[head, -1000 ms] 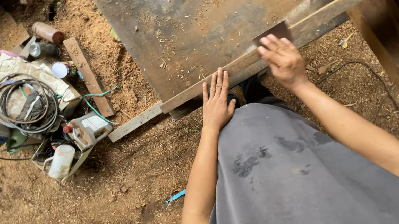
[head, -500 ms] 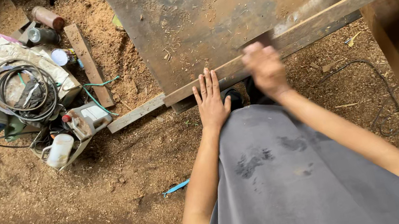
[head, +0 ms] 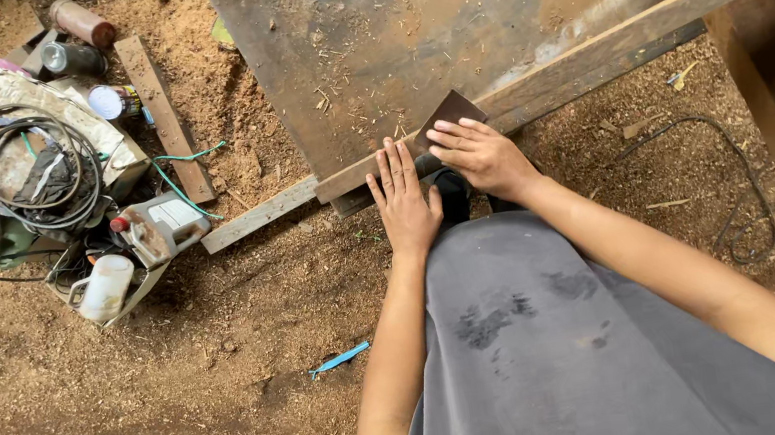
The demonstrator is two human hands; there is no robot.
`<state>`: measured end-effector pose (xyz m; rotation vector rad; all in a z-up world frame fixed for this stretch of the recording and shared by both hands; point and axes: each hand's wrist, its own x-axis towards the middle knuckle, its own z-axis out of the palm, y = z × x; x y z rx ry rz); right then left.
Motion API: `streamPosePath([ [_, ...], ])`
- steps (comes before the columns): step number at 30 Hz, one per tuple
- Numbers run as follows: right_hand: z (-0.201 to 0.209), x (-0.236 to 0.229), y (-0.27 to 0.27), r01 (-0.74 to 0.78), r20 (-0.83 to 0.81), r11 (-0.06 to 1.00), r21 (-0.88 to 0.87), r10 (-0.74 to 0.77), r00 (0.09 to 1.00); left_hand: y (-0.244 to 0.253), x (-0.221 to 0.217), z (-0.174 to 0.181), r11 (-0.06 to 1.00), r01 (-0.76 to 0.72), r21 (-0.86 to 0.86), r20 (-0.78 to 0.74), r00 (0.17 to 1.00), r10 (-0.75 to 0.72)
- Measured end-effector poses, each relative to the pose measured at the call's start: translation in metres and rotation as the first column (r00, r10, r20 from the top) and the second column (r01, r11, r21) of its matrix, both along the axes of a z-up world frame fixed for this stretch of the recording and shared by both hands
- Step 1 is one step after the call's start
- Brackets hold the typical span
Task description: The person sands a long, thin wooden plank using a sanding block held in their right hand. They move the block back and forth along the length of the plank, which is supported on a metal workbench. The person maintains a consistent rhythm and pressure throughout the process.
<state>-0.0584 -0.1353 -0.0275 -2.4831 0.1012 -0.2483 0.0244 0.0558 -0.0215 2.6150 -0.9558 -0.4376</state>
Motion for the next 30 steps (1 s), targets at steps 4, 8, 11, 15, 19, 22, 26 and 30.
streamPosePath([
  [4,0.015,-0.02,-0.035,0.119,-0.032,0.988,-0.094,-0.123,0.992,-0.005,-0.001,0.001,1.0,0.015,-0.003,0.006,1.0,-0.015],
  [8,0.029,-0.037,-0.052,0.347,0.0,0.916,-0.203,-0.354,0.935,-0.009,-0.005,0.007,0.999,0.049,0.016,0.014,0.999,-0.049],
  [11,0.024,-0.02,-0.031,0.061,-0.027,0.992,-0.111,-0.064,0.998,-0.027,-0.004,0.005,0.999,0.045,-0.019,0.016,0.999,-0.045],
  [15,0.03,-0.022,-0.049,0.058,-0.078,0.994,-0.094,-0.065,0.995,-0.043,-0.002,0.006,0.981,0.175,-0.088,-0.017,0.984,-0.177],
  [19,0.036,-0.042,-0.076,0.293,-0.021,0.915,-0.276,-0.31,0.95,-0.057,-0.004,0.01,0.947,0.311,-0.081,0.048,0.95,-0.307],
  [22,0.032,-0.033,-0.052,0.231,-0.014,0.96,-0.158,-0.236,0.972,-0.065,-0.003,0.012,0.953,0.302,0.031,0.078,0.95,-0.304],
  [26,0.038,-0.029,-0.049,0.069,-0.07,0.994,-0.089,-0.075,0.995,-0.071,0.005,0.015,0.956,0.288,0.056,0.046,0.956,-0.29],
  [30,0.043,-0.052,-0.087,0.257,-0.04,0.916,-0.309,-0.282,0.958,-0.077,0.011,0.018,0.94,0.339,-0.033,0.022,0.941,-0.339],
])
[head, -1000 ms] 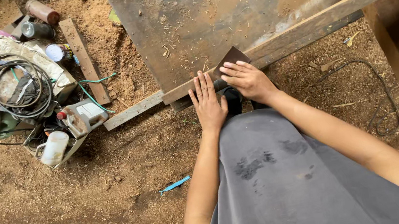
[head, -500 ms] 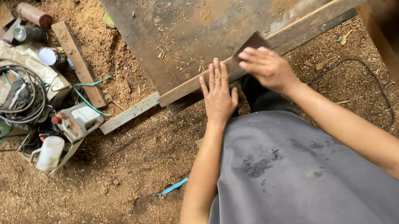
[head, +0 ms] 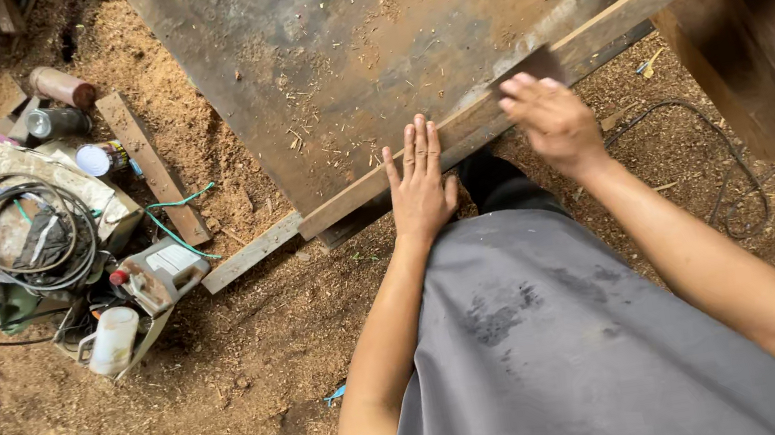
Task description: The person sands a long, thin wooden plank using a sanding block held in their right hand. They move the block back and forth along the length of the plank, which is supported on a metal workbench. The person maintains a consistent rhythm and pressure throughout the process.
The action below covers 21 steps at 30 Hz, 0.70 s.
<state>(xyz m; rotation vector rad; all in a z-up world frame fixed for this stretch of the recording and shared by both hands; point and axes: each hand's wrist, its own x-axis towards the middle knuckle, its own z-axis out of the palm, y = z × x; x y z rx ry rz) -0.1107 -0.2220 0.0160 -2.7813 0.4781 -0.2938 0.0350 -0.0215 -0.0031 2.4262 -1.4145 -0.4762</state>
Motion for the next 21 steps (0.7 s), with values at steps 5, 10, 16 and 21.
streamPosePath([
  [5,0.007,0.008,0.018,-0.055,0.069,0.992,0.109,0.048,0.996,-0.023,-0.001,0.003,0.995,0.099,-0.029,-0.02,0.995,-0.1],
  [10,0.033,-0.008,-0.027,-0.044,0.069,0.993,0.107,0.037,0.997,-0.045,0.002,0.008,0.988,0.149,-0.042,-0.034,0.988,-0.151],
  [16,0.02,-0.003,-0.034,-0.137,0.115,0.986,0.096,0.126,0.985,-0.064,-0.001,0.01,0.986,0.167,-0.02,-0.018,0.986,-0.168],
  [21,0.026,-0.003,-0.056,-0.167,0.092,0.973,0.161,0.153,0.984,-0.066,-0.001,0.008,0.988,0.152,-0.019,0.007,0.988,-0.152],
])
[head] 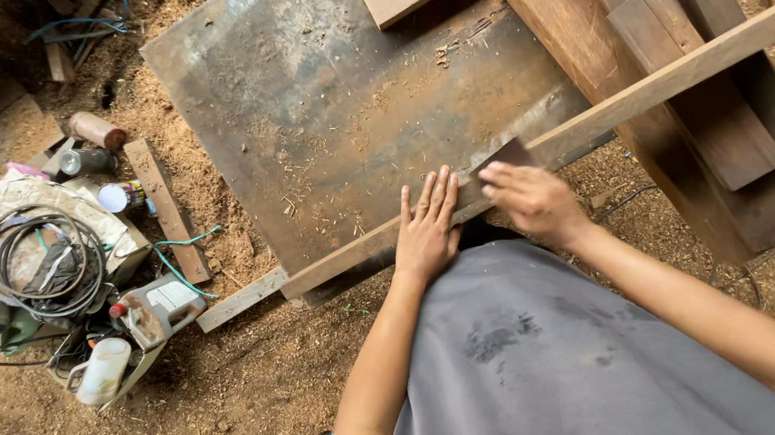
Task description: The person sands a long, thin wooden plank using a sanding block held in their right hand. They move the block back and forth along the length of the plank, which is supported on a metal workbench. The person maintains a consistent rhythm and pressure throughout the process.
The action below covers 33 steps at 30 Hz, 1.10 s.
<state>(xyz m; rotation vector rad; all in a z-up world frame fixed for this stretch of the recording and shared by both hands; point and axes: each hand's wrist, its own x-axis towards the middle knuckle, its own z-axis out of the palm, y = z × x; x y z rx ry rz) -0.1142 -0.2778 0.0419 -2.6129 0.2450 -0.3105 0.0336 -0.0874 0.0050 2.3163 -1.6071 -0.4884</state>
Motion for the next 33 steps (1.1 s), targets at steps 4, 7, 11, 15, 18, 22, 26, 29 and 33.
streamPosePath([
  [4,-0.002,-0.014,-0.031,0.177,-0.022,0.983,-0.043,-0.178,0.984,-0.001,-0.005,-0.001,0.999,-0.032,0.009,-0.017,0.999,0.032],
  [7,-0.014,-0.009,-0.024,0.221,0.005,0.974,-0.057,-0.221,0.975,-0.001,-0.007,0.002,0.998,-0.046,0.034,0.0,0.999,0.046],
  [11,-0.02,0.007,0.015,0.091,0.038,0.994,-0.054,-0.09,0.995,-0.003,-0.005,0.002,0.998,-0.052,0.022,-0.008,0.999,0.052],
  [15,-0.023,0.016,0.029,0.065,0.062,0.996,-0.055,-0.062,0.996,0.009,-0.01,-0.005,0.997,-0.074,0.034,0.0,0.997,0.074],
  [18,-0.017,-0.008,-0.006,0.235,0.066,0.962,-0.135,-0.228,0.971,0.031,-0.012,-0.009,0.998,-0.062,0.016,0.004,0.998,0.062],
  [22,-0.028,-0.01,0.007,0.39,0.141,0.915,-0.103,-0.375,0.916,0.042,-0.015,-0.014,0.999,-0.031,0.011,0.011,0.999,0.031],
  [26,-0.038,0.005,0.063,0.155,0.104,0.985,0.071,-0.162,0.981,0.038,-0.015,-0.014,0.999,-0.035,0.027,-0.007,0.999,0.035],
  [29,-0.036,-0.01,0.032,0.155,0.125,0.987,-0.046,-0.149,0.981,0.039,-0.014,-0.011,0.999,-0.033,0.031,0.015,0.999,0.033],
  [33,-0.035,-0.022,0.009,0.422,0.119,0.906,-0.031,-0.415,0.902,0.029,-0.016,-0.01,0.998,-0.042,0.056,0.006,0.999,0.042],
])
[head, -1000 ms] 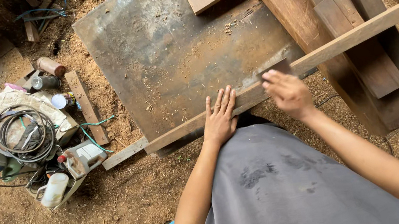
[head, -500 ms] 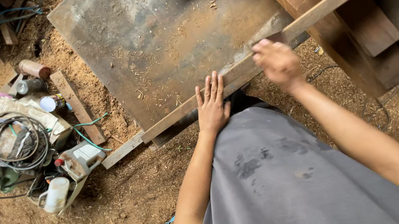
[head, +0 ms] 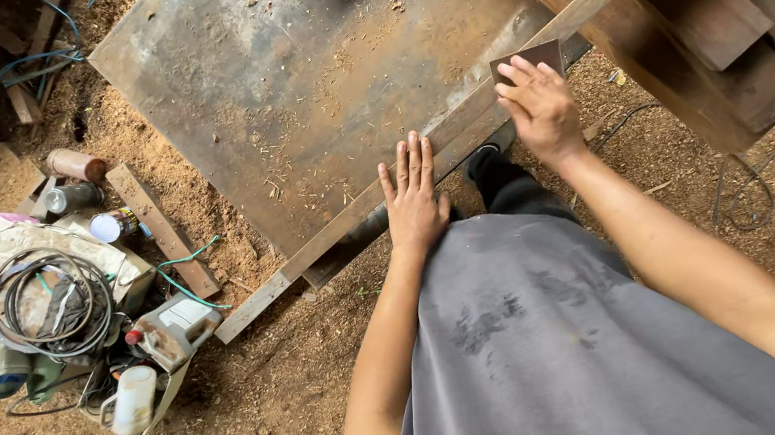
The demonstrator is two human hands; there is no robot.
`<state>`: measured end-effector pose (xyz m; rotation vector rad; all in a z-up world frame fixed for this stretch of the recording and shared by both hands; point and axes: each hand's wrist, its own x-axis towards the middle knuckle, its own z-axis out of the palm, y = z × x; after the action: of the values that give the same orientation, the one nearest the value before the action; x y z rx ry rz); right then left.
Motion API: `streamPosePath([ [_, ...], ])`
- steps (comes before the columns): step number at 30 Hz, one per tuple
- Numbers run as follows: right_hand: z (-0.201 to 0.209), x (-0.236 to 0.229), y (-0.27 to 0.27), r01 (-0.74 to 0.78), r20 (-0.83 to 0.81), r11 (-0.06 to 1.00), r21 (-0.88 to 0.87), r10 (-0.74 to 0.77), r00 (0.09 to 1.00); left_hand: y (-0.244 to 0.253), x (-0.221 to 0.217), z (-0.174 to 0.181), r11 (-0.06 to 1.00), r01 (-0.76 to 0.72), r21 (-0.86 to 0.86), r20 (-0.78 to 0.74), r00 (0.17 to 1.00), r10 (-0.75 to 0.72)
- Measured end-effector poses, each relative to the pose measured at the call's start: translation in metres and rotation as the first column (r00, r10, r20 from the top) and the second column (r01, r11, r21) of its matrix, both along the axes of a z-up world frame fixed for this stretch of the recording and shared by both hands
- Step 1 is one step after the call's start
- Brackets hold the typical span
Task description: The person sands a long, thin wooden plank using a sanding block held in their right hand. They move the block back and forth along the length of the plank, which is supported on a metal workbench. The person maintains a consistent rhythm and pressure throughout the process.
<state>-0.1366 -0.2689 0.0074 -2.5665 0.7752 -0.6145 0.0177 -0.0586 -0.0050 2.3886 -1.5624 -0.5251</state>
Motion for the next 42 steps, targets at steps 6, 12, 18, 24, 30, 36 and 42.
streamPosePath([
  [6,0.003,0.019,0.017,-0.28,0.023,0.959,-0.046,0.282,0.959,-0.022,-0.011,-0.003,0.995,-0.089,-0.054,0.046,0.995,0.092],
  [12,0.019,-0.002,-0.049,-0.056,-0.061,0.987,-0.153,0.047,0.997,-0.044,-0.026,-0.003,0.984,-0.167,-0.06,0.081,0.982,0.171],
  [18,0.016,-0.006,-0.043,-0.363,-0.065,0.929,-0.072,0.359,0.931,-0.085,-0.049,-0.001,0.966,-0.242,-0.088,0.094,0.964,0.25],
  [24,0.032,-0.04,-0.111,-0.345,-0.072,0.937,-0.061,0.34,0.938,-0.106,-0.069,0.006,0.933,-0.349,-0.082,0.101,0.929,0.356],
  [30,0.036,-0.004,-0.102,-0.623,-0.071,0.782,0.008,0.622,0.78,-0.11,-0.087,0.011,0.893,-0.445,-0.072,0.077,0.89,0.45],
  [36,0.067,-0.016,-0.163,-0.607,-0.165,0.785,0.124,0.619,0.768,-0.101,-0.082,0.014,0.912,-0.404,-0.066,0.022,0.914,0.406],
  [42,0.064,0.001,-0.176,-0.638,-0.263,0.736,0.227,0.677,0.688,-0.087,-0.075,0.017,0.935,-0.348,-0.074,-0.065,0.937,0.344],
])
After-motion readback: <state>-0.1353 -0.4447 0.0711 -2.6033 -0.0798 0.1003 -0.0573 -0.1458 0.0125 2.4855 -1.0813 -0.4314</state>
